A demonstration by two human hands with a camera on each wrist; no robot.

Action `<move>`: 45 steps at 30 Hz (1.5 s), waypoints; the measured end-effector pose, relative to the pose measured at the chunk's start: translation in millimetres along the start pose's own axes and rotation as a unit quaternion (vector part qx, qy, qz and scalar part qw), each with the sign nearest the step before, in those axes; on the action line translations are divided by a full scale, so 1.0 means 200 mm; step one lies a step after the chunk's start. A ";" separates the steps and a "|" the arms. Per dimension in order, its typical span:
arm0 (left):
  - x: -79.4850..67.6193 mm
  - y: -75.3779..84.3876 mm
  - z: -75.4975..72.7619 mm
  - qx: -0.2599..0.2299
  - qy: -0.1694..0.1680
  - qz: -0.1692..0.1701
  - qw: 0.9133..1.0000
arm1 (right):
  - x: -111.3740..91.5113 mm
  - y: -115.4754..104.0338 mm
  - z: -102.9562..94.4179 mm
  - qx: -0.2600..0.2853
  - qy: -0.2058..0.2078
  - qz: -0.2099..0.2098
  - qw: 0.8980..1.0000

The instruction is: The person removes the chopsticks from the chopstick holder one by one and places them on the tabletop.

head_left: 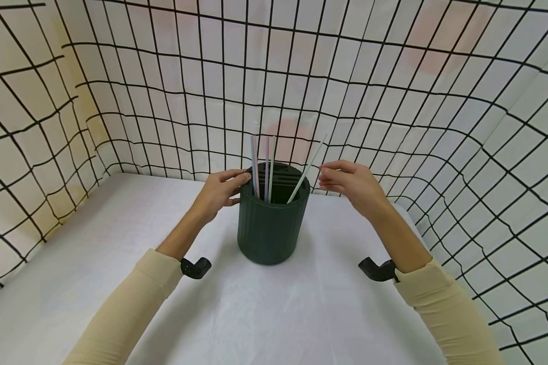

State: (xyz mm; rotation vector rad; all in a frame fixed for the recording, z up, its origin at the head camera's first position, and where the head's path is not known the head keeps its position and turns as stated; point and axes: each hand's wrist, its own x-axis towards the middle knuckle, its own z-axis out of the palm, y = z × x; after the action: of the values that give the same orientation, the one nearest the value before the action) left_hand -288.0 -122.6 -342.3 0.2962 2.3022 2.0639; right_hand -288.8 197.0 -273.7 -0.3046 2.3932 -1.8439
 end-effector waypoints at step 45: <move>-0.01 0.01 0.00 -0.005 -0.002 -0.002 1.000 | -0.04 -0.24 0.07 0.037 0.107 -0.092 0.989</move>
State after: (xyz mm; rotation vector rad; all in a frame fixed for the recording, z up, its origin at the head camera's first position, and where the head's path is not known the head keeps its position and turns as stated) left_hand -286.5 -122.0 -340.4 0.2948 2.2870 2.0714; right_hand -274.7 174.1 -230.6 -0.3479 2.5004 -2.1406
